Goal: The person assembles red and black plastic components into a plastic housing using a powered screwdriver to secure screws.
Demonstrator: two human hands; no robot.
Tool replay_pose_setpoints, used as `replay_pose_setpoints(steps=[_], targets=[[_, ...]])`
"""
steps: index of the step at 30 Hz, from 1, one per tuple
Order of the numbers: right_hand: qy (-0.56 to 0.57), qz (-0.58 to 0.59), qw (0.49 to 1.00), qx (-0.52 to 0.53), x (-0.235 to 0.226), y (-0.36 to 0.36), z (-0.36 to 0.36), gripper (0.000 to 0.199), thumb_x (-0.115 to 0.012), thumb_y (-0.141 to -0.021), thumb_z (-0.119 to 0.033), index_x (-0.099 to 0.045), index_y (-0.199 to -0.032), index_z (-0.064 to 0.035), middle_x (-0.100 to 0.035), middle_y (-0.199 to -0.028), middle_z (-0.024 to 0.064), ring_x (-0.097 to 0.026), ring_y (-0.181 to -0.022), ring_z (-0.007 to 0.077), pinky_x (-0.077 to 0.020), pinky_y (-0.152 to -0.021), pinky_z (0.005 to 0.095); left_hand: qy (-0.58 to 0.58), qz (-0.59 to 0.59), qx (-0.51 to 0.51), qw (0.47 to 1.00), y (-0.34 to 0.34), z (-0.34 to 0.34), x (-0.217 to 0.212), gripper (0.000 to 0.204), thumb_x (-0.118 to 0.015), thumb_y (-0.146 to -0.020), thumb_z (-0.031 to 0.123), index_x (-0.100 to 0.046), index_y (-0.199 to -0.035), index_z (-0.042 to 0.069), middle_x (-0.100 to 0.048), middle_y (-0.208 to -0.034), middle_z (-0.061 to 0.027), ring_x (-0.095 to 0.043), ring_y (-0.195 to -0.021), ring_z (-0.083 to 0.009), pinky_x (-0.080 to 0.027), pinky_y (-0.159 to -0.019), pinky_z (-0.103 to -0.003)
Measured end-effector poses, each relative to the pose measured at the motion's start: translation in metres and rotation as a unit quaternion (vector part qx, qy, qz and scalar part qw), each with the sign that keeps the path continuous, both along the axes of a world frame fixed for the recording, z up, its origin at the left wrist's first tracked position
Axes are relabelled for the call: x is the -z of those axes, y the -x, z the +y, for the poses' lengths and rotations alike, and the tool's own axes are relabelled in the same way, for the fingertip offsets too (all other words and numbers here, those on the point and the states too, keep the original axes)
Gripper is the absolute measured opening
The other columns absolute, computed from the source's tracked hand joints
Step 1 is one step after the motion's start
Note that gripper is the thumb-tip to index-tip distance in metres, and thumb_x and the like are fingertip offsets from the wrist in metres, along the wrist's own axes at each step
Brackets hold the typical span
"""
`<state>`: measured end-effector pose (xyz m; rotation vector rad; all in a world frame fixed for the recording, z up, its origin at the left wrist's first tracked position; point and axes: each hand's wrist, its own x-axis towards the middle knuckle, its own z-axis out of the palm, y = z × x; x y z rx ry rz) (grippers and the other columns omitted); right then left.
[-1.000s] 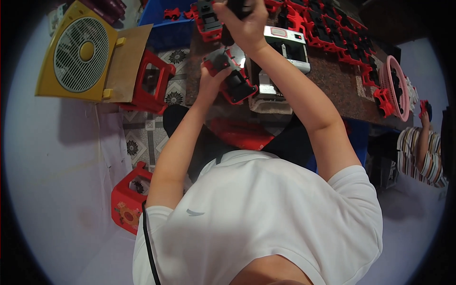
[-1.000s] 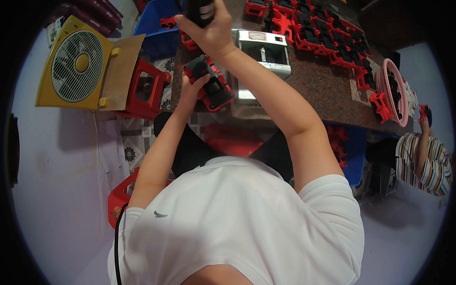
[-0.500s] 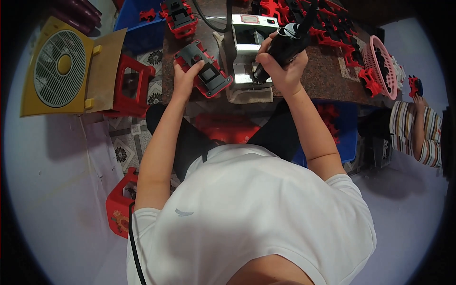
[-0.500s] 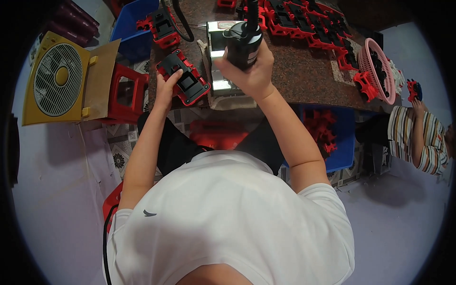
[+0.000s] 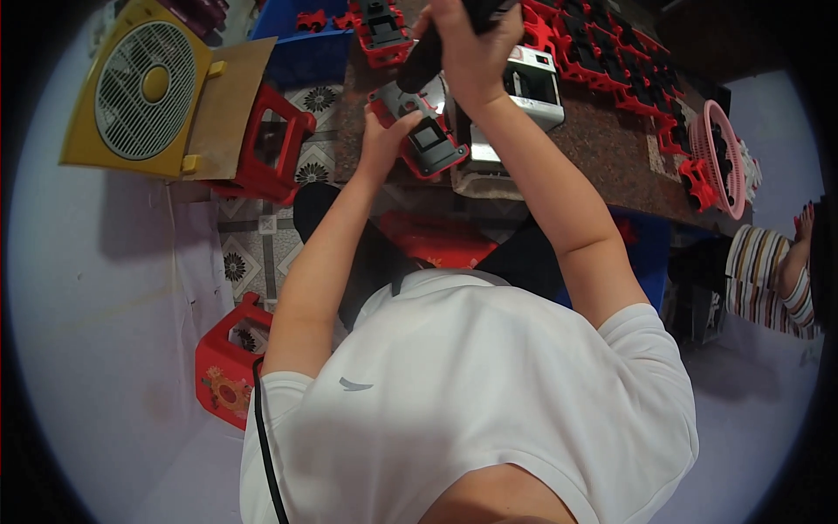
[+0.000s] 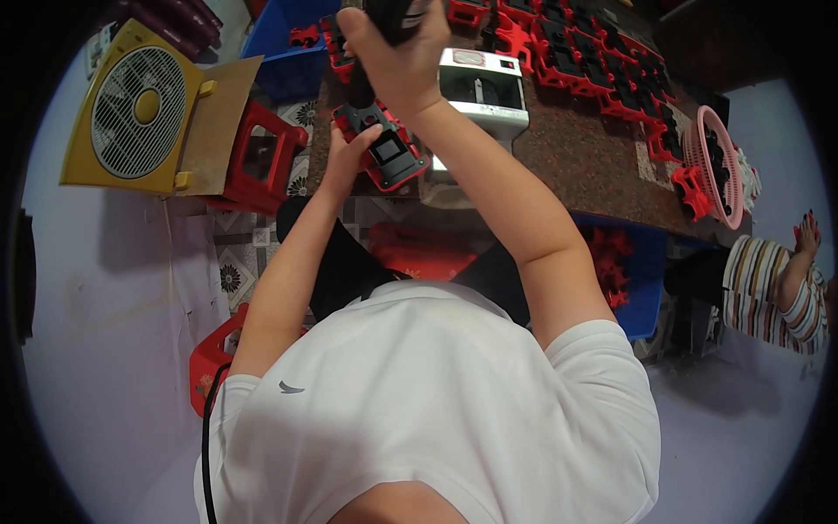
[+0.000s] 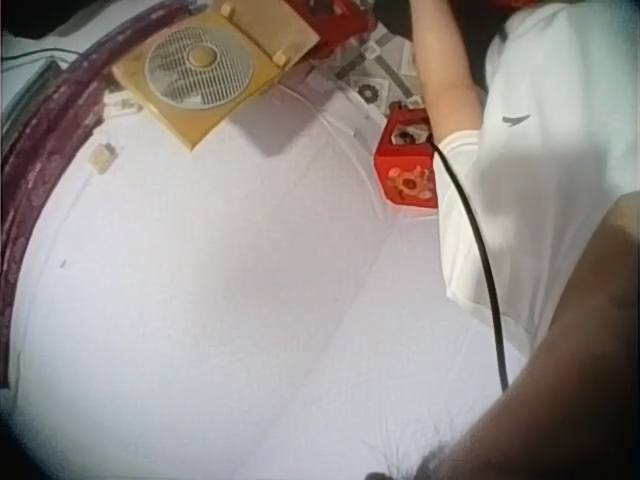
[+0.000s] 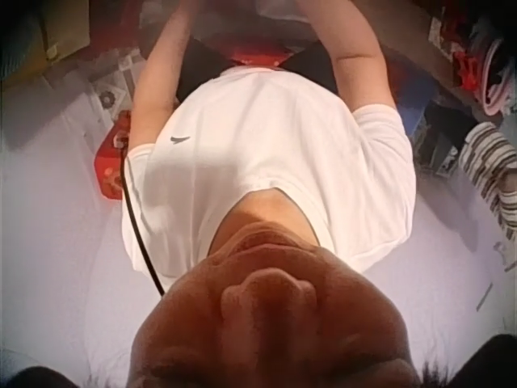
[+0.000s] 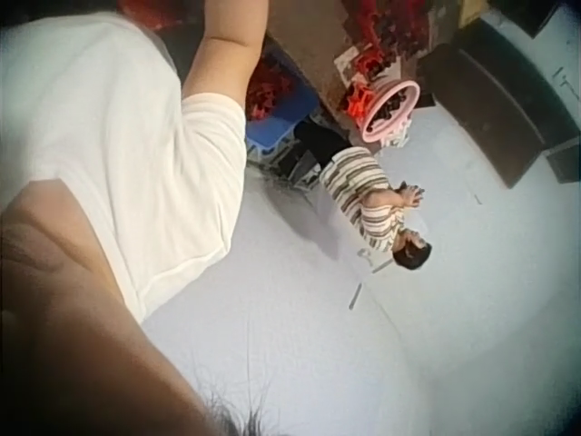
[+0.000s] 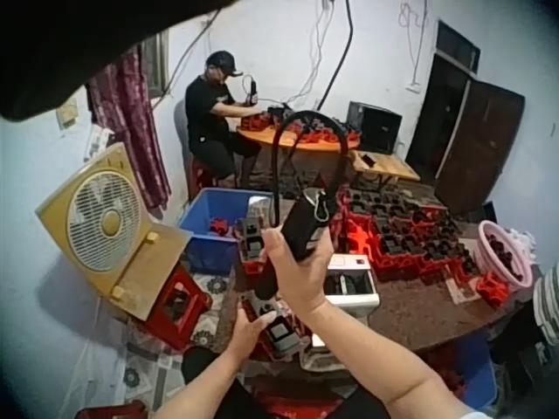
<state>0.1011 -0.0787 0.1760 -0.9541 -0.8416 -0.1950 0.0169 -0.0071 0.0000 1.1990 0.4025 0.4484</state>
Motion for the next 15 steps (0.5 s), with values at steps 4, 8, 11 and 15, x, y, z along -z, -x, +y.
replay_pose_setpoints(steps=[4, 8, 11, 15], targets=[[0.01, 0.027, 0.999, -0.027, 0.009, 0.005, 0.028, 0.024, -0.07, -0.086, -0.017, -0.049, -0.086, -0.006, -0.058, -0.068, -0.0008, -0.053, -0.058, 0.0066, -0.0437, -0.052, 0.0228, 0.0, 0.018, -0.012, 1.0, 0.0, 0.001, -0.006, 0.056, -0.076, -0.074, 0.012, -0.042, -0.117, 0.002, -0.06, -0.106, -0.0081, -0.059, -0.096, -0.0148, -0.047, -0.087, -0.031], [0.046, 0.007, 0.999, 0.026, 0.016, 0.003, 0.036, 0.025, -0.072, -0.085, -0.018, -0.05, -0.087, -0.0059, -0.058, -0.068, -0.0012, -0.053, -0.058, 0.0061, -0.0432, -0.052, 0.0224, 0.013, 0.007, -0.018, 1.0, 0.002, -0.002, -0.009, 0.054, -0.075, -0.073, 0.011, -0.044, -0.115, 0.002, -0.06, -0.104, -0.0074, -0.06, -0.093, -0.0148, -0.049, -0.085, -0.031], [0.048, 0.019, 0.998, 0.045, 0.021, 0.003, 0.043, 0.025, -0.072, -0.085, -0.018, -0.05, -0.088, -0.0056, -0.059, -0.068, -0.0009, -0.053, -0.058, 0.006, -0.0424, -0.051, 0.0223, 0.024, -0.001, -0.013, 1.0, 0.004, 0.0, -0.013, 0.051, -0.074, -0.073, 0.01, -0.046, -0.113, 0.001, -0.061, -0.103, -0.0072, -0.061, -0.092, -0.0146, -0.049, -0.084, -0.031], [0.077, 0.035, 0.996, -0.008, 0.016, 0.005, 0.045, 0.026, -0.072, -0.085, -0.019, -0.05, -0.09, -0.0058, -0.058, -0.069, -0.0012, -0.052, -0.057, 0.0062, -0.0422, -0.051, 0.023, -0.004, -0.047, 0.026, 0.999, 0.003, 0.004, -0.013, 0.051, -0.074, -0.073, 0.009, -0.045, -0.115, 0.0, -0.061, -0.103, -0.0075, -0.061, -0.093, -0.0147, -0.049, -0.084, -0.031]])
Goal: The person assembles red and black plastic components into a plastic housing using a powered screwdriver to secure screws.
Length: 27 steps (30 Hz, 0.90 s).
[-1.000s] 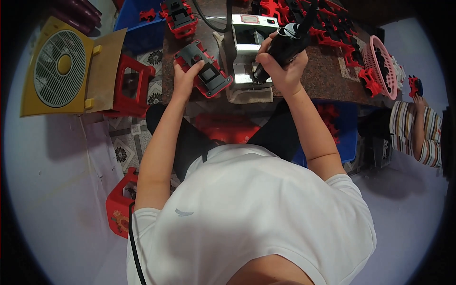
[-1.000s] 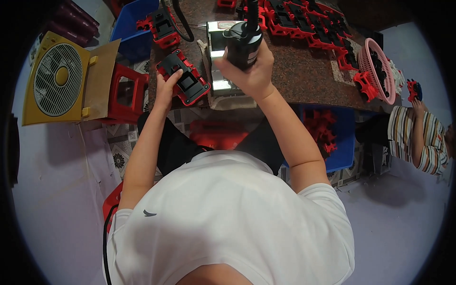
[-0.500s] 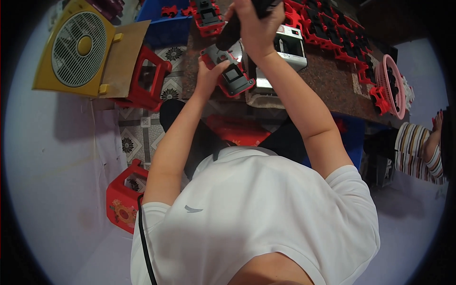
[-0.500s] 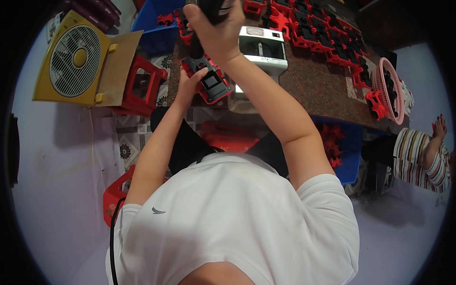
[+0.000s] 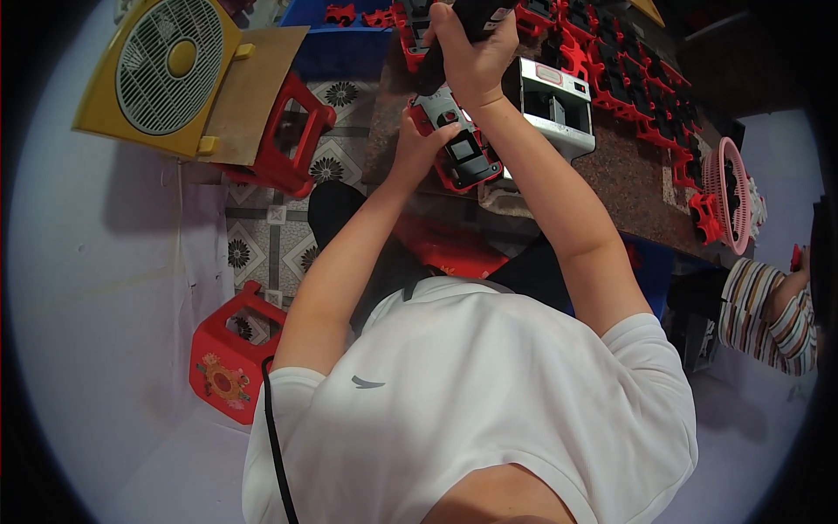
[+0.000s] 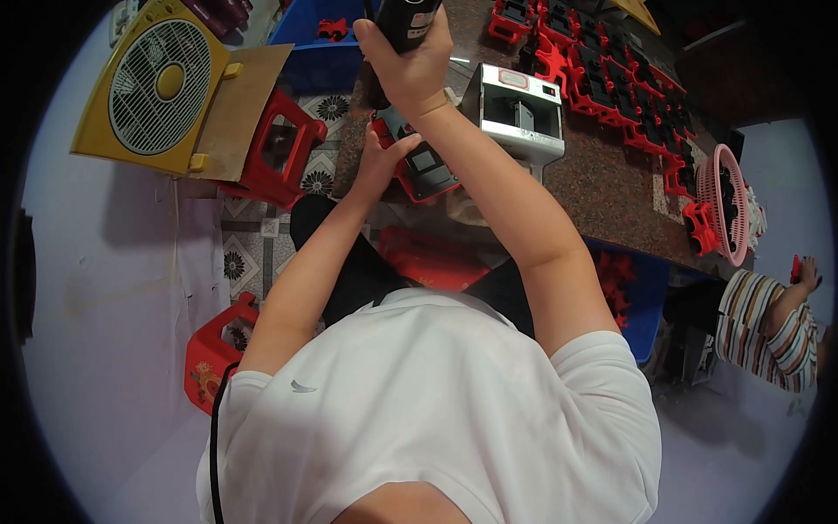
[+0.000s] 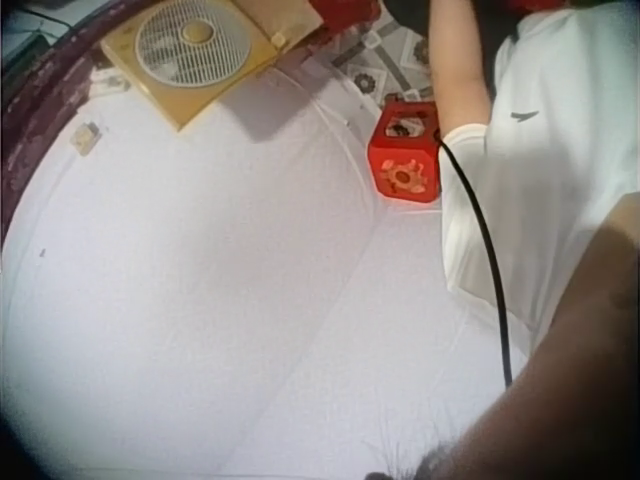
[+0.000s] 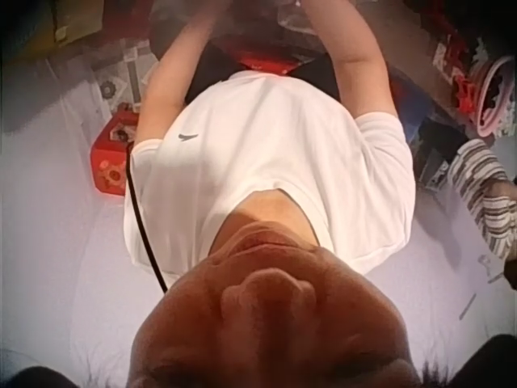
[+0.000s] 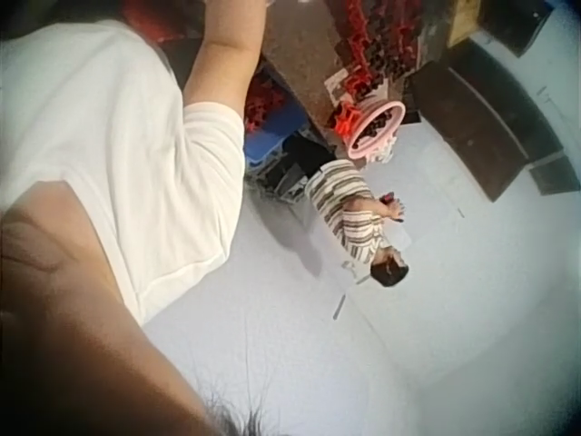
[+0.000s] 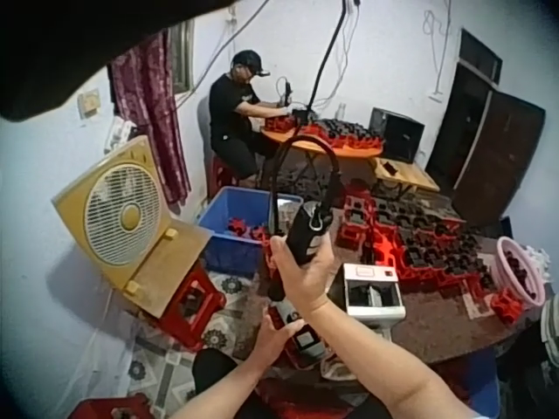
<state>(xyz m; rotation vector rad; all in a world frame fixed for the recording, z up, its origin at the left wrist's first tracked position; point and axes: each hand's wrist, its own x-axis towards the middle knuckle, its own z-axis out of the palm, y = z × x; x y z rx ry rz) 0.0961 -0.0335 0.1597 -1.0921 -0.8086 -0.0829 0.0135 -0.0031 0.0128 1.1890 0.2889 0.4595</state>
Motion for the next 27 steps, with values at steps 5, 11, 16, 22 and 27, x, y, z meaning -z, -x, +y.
replay_pose_setpoints(steps=[5, 11, 16, 22, 27], targets=[[0.045, -0.132, 0.988, 0.059, -0.001, -0.002, 0.01, 0.034, -0.074, -0.083, -0.023, -0.05, -0.097, -0.0033, -0.055, -0.07, -0.0007, -0.052, -0.063, 0.0096, -0.0418, -0.057, 0.0246, -0.008, 0.05, -0.036, 0.998, 0.005, -0.004, -0.011, 0.055, -0.074, -0.074, 0.009, -0.043, -0.118, -0.001, -0.06, -0.105, -0.0085, -0.06, -0.095, -0.0155, -0.048, -0.086, -0.031], [0.041, -0.132, 0.989, 0.05, -0.002, 0.003, 0.012, 0.036, -0.074, -0.082, -0.025, -0.051, -0.098, -0.0036, -0.051, -0.073, -0.0015, -0.048, -0.063, 0.0109, -0.0405, -0.057, 0.025, -0.042, 0.089, -0.042, 0.994, 0.003, -0.006, -0.02, 0.06, -0.075, -0.074, 0.01, -0.038, -0.12, 0.0, -0.058, -0.109, -0.0099, -0.058, -0.1, -0.0172, -0.048, -0.088, -0.032], [-0.03, -0.086, 0.995, -0.026, -0.018, -0.006, -0.003, 0.028, -0.071, -0.085, -0.022, -0.05, -0.092, -0.0061, -0.054, -0.071, 0.0011, -0.051, -0.057, 0.0101, -0.0426, -0.053, 0.0248, -0.024, 0.079, -0.037, 0.996, -0.002, -0.001, 0.002, 0.066, -0.076, -0.074, 0.014, -0.037, -0.125, 0.0, -0.058, -0.113, -0.0115, -0.057, -0.105, -0.0189, -0.045, -0.093, -0.033], [-0.078, -0.074, 0.994, -0.008, -0.043, -0.014, -0.122, 0.032, -0.061, -0.092, -0.026, -0.045, -0.109, -0.0034, -0.056, -0.081, 0.0089, -0.057, -0.067, 0.0179, -0.0533, -0.061, 0.0348, -0.24, 0.14, -0.05, 0.959, -0.035, 0.022, 0.012, 0.075, -0.08, -0.073, 0.032, -0.04, -0.126, -0.002, -0.056, -0.12, -0.0158, -0.055, -0.111, -0.0226, -0.041, -0.097, -0.036], [-0.071, -0.038, 0.996, 0.023, -0.02, 0.006, -0.194, 0.038, -0.069, -0.085, -0.014, -0.045, -0.11, 0.0003, -0.059, -0.078, 0.0086, -0.058, -0.067, 0.0139, -0.049, -0.062, 0.0274, -0.182, 0.169, -0.215, 0.945, -0.11, 0.11, 0.005, 0.081, -0.08, -0.072, 0.04, -0.041, -0.124, -0.008, -0.057, -0.114, -0.0205, -0.057, -0.107, -0.0254, -0.045, -0.091, -0.037]])
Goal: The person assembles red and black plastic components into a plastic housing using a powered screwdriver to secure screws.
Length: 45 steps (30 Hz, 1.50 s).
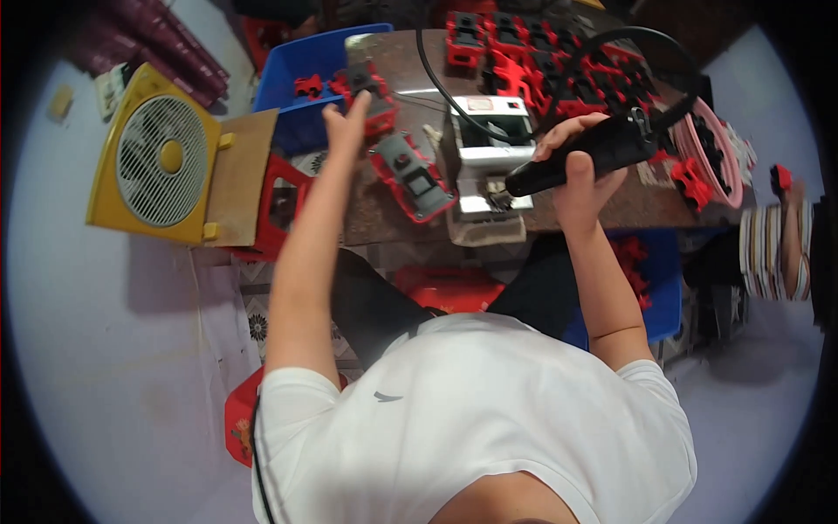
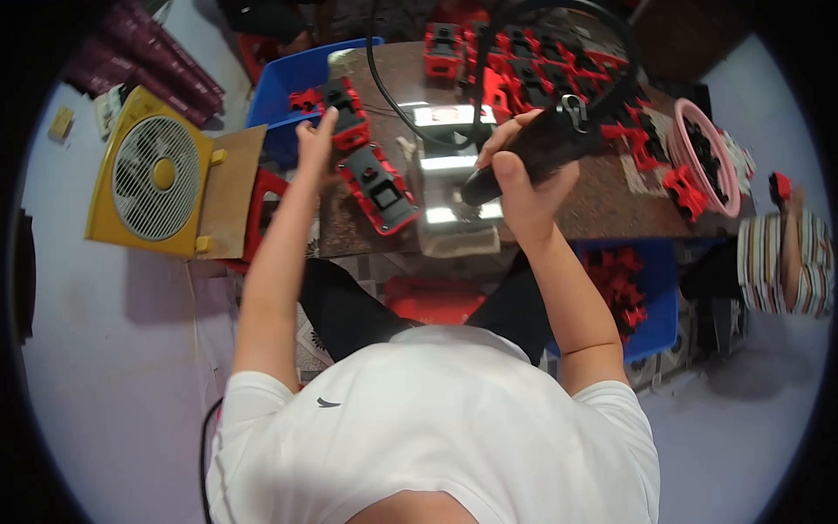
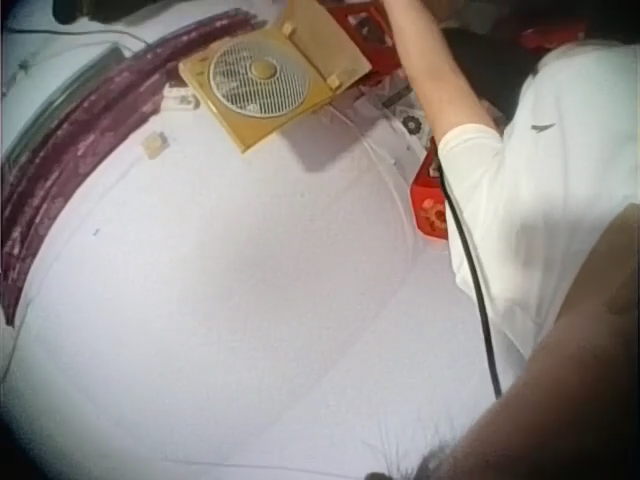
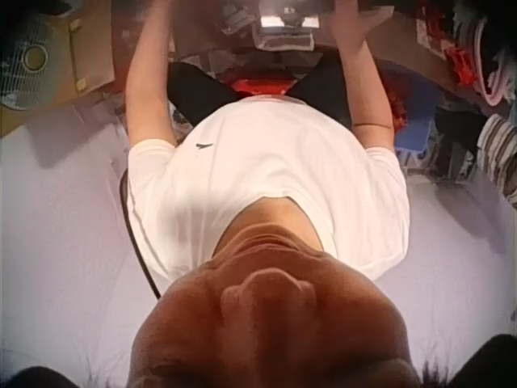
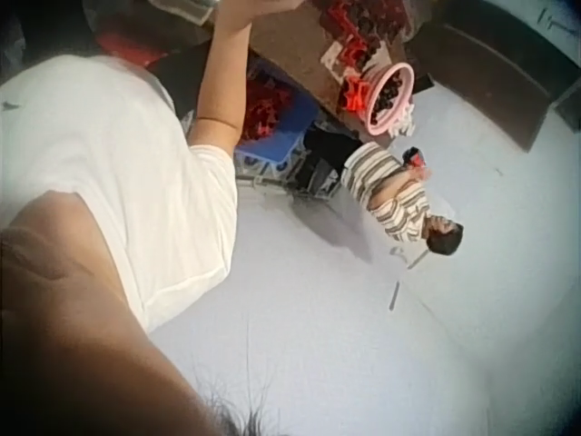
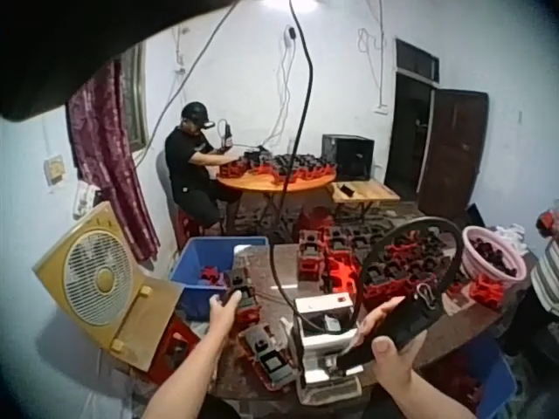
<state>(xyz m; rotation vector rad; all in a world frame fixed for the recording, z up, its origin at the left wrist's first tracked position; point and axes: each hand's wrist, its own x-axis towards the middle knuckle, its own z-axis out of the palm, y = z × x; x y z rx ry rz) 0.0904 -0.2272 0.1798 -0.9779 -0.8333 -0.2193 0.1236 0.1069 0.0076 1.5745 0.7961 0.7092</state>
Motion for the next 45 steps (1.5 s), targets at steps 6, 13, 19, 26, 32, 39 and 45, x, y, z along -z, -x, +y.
replay_pose_setpoints(steps=[6, 13, 19, 26, 32, 39, 45], targets=[[0.071, 0.014, 0.993, 0.095, 0.037, 0.001, -0.039, 0.043, -0.07, -0.085, -0.023, -0.045, -0.114, -0.0033, -0.058, -0.084, 0.0106, -0.06, -0.071, 0.0185, -0.052, -0.065, 0.0334, 0.371, 0.036, 0.269, 0.888, -0.066, 0.056, 0.014, 0.032, -0.073, -0.082, 0.024, -0.061, -0.107, 0.007, -0.068, -0.099, -0.0124, -0.068, -0.086, -0.0282, -0.057, -0.076, -0.047], [0.018, 0.027, 0.995, 0.091, 0.053, -0.008, -0.038, 0.041, -0.07, -0.085, -0.02, -0.046, -0.112, -0.0031, -0.059, -0.084, 0.0106, -0.061, -0.07, 0.0178, -0.0522, -0.066, 0.0326, 0.426, -0.191, 0.226, 0.855, 0.007, 0.049, -0.041, 0.043, -0.047, -0.096, 0.04, -0.054, -0.124, 0.009, -0.063, -0.115, -0.0094, -0.059, -0.104, -0.0305, -0.046, -0.09, -0.051], [0.069, 0.013, 0.995, 0.068, 0.066, -0.017, -0.03, 0.041, -0.07, -0.084, -0.014, -0.044, -0.112, -0.0005, -0.06, -0.083, 0.0105, -0.06, -0.071, 0.0163, -0.0506, -0.065, 0.03, 0.363, -0.171, 0.262, 0.878, 0.112, -0.056, -0.047, 0.037, -0.049, -0.097, 0.027, -0.051, -0.127, 0.005, -0.062, -0.117, -0.0113, -0.063, -0.103, -0.0234, -0.051, -0.089, -0.039], [0.076, 0.001, 0.995, 0.06, 0.068, -0.012, -0.022, 0.041, -0.071, -0.083, -0.011, -0.044, -0.111, 0.0002, -0.06, -0.084, 0.0107, -0.06, -0.072, 0.0163, -0.0507, -0.065, 0.0288, 0.401, -0.157, 0.303, 0.85, 0.042, -0.043, -0.052, 0.032, -0.051, -0.096, 0.029, -0.056, -0.118, 0.006, -0.066, -0.107, -0.0099, -0.067, -0.092, -0.0227, -0.056, -0.08, -0.038], [0.081, -0.017, 0.986, 0.142, 0.063, -0.018, -0.009, 0.05, -0.083, -0.073, -0.023, -0.054, -0.108, -0.0028, -0.063, -0.082, 0.002, -0.06, -0.073, 0.0079, -0.0499, -0.065, 0.0223, 0.355, -0.228, 0.226, 0.878, 0.021, -0.039, -0.069, 0.034, -0.048, -0.097, 0.033, -0.056, -0.119, 0.009, -0.065, -0.111, -0.0085, -0.065, -0.098, -0.0258, -0.054, -0.084, -0.048], [0.109, -0.007, 0.988, 0.113, 0.064, -0.031, -0.006, 0.042, -0.081, -0.075, -0.02, -0.055, -0.103, -0.0032, -0.062, -0.086, 0.0001, -0.059, -0.075, 0.0081, -0.0501, -0.066, 0.0235, 0.364, -0.091, 0.118, 0.919, 0.13, -0.055, 0.004, 0.033, -0.059, -0.088, 0.01, -0.053, -0.12, 0.003, -0.063, -0.109, -0.0094, -0.064, -0.096, -0.0243, -0.054, -0.088, -0.039], [0.117, 0.109, 0.987, -0.011, 0.023, -0.029, 0.026, 0.026, -0.069, -0.087, -0.022, -0.048, -0.085, -0.0064, -0.051, -0.063, 0.0015, -0.055, -0.055, 0.0113, -0.0475, -0.05, 0.0284, 0.2, -0.019, 0.122, 0.972, 0.13, -0.101, 0.01, 0.085, -0.08, -0.073, 0.023, -0.027, -0.134, -0.003, -0.049, -0.124, -0.0178, -0.054, -0.112, -0.0245, -0.045, -0.095, -0.034]])
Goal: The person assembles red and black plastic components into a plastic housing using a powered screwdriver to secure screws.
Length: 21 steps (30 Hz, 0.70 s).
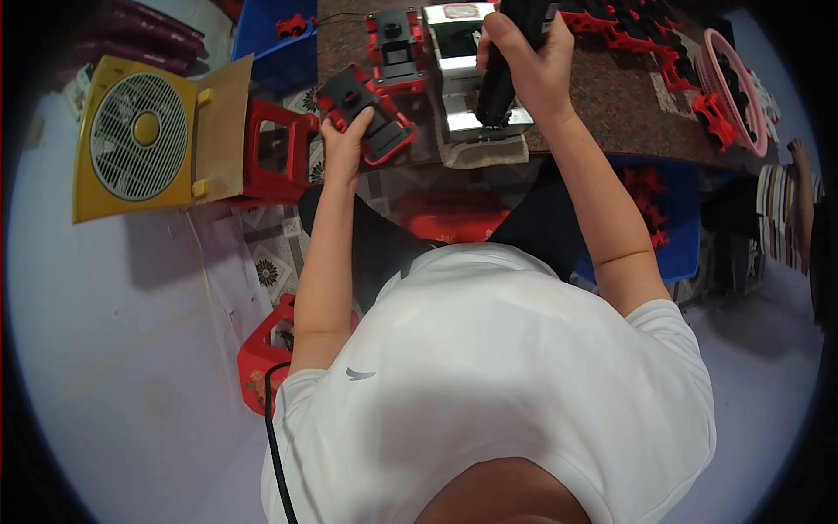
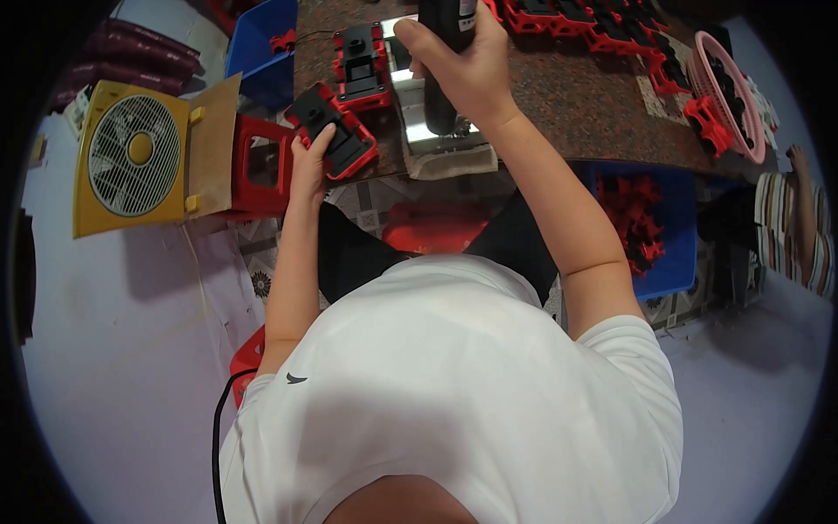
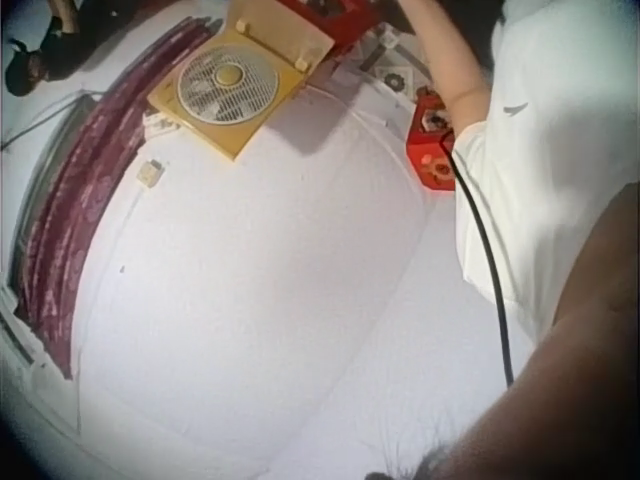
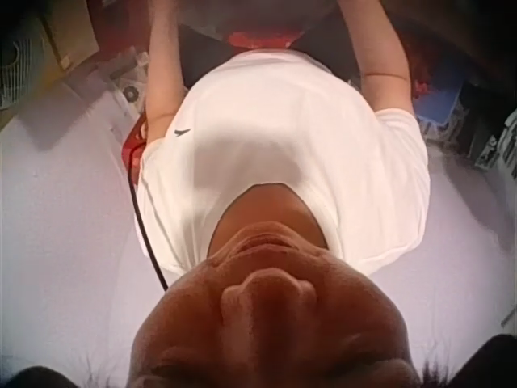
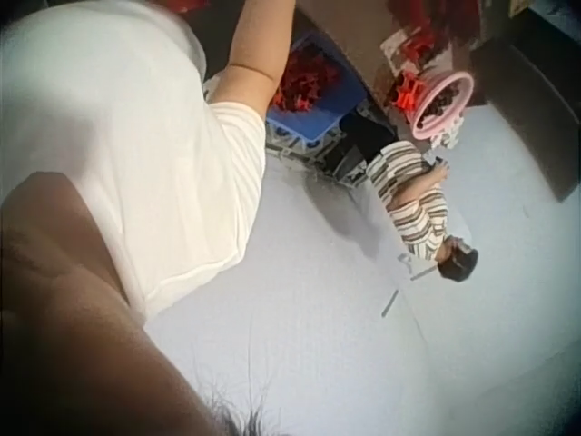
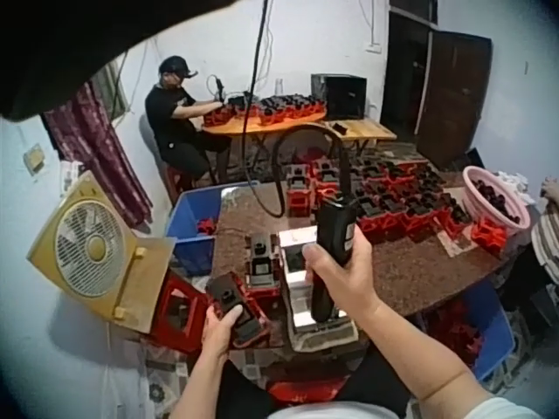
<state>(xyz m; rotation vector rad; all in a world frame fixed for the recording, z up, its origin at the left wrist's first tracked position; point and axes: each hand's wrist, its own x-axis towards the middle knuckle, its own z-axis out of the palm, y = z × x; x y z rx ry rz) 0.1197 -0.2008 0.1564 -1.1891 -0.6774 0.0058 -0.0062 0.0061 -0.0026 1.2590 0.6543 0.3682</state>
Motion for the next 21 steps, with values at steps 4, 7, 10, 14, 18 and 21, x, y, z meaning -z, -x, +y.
replay_pose_setpoints(steps=[4, 7, 10, 14, 18, 21], targets=[[-0.1, -0.052, 0.993, -0.041, -0.005, 0.023, 0.022, 0.026, -0.067, -0.088, -0.024, -0.05, -0.089, -0.0053, -0.055, -0.064, 0.0041, -0.056, -0.054, 0.0122, -0.0489, -0.048, 0.0299, 0.003, 0.01, 0.005, 1.0, 0.004, -0.006, -0.013, 0.083, -0.08, -0.072, 0.02, -0.028, -0.132, -0.003, -0.051, -0.121, -0.0167, -0.055, -0.11, -0.0243, -0.045, -0.096, -0.034], [-0.129, -0.047, 0.99, -0.015, 0.01, 0.031, 0.041, 0.029, -0.075, -0.081, -0.013, -0.049, -0.087, -0.0037, -0.061, -0.071, 0.0027, -0.06, -0.057, 0.0102, -0.0504, -0.051, 0.0237, -0.023, 0.002, 0.017, 1.0, 0.0, -0.012, -0.017, 0.072, -0.079, -0.073, 0.017, -0.033, -0.126, 0.001, -0.054, -0.117, -0.0144, -0.056, -0.107, -0.0224, -0.046, -0.093, -0.034], [-0.092, -0.121, 0.988, -0.011, 0.02, 0.024, 0.045, 0.029, -0.075, -0.081, -0.012, -0.049, -0.088, -0.0038, -0.061, -0.071, 0.0025, -0.06, -0.058, 0.0098, -0.0497, -0.051, 0.0227, -0.03, -0.008, 0.007, 0.999, 0.0, -0.017, -0.019, 0.067, -0.078, -0.074, 0.016, -0.035, -0.123, 0.003, -0.056, -0.114, -0.013, -0.057, -0.106, -0.0209, -0.045, -0.091, -0.033], [-0.092, -0.158, 0.983, -0.027, 0.023, 0.02, 0.046, 0.028, -0.075, -0.081, -0.012, -0.05, -0.089, -0.0034, -0.06, -0.07, 0.0014, -0.059, -0.058, 0.0085, -0.0486, -0.052, 0.0217, -0.027, -0.01, 0.004, 1.0, 0.0, -0.015, -0.012, 0.069, -0.078, -0.073, 0.018, -0.034, -0.124, 0.003, -0.056, -0.114, -0.0135, -0.056, -0.107, -0.0215, -0.044, -0.093, -0.034], [-0.075, -0.107, 0.991, -0.027, 0.022, 0.028, 0.048, 0.029, -0.075, -0.081, -0.012, -0.051, -0.093, -0.0034, -0.061, -0.073, 0.0007, -0.058, -0.062, 0.0072, -0.0475, -0.055, 0.0211, -0.043, -0.013, -0.012, 0.999, -0.002, -0.018, -0.011, 0.073, -0.079, -0.072, 0.022, -0.033, -0.126, 0.003, -0.055, -0.116, -0.0147, -0.055, -0.109, -0.0228, -0.043, -0.095, -0.035], [-0.028, -0.11, 0.993, -0.024, 0.02, 0.031, 0.051, 0.033, -0.077, -0.079, -0.012, -0.052, -0.097, -0.0039, -0.062, -0.076, 0.001, -0.059, -0.065, 0.0071, -0.0478, -0.058, 0.0209, -0.059, 0.004, -0.002, 0.998, -0.003, -0.013, -0.003, 0.076, -0.079, -0.072, 0.024, -0.032, -0.128, 0.002, -0.054, -0.118, -0.0155, -0.055, -0.109, -0.0237, -0.042, -0.096, -0.035]])
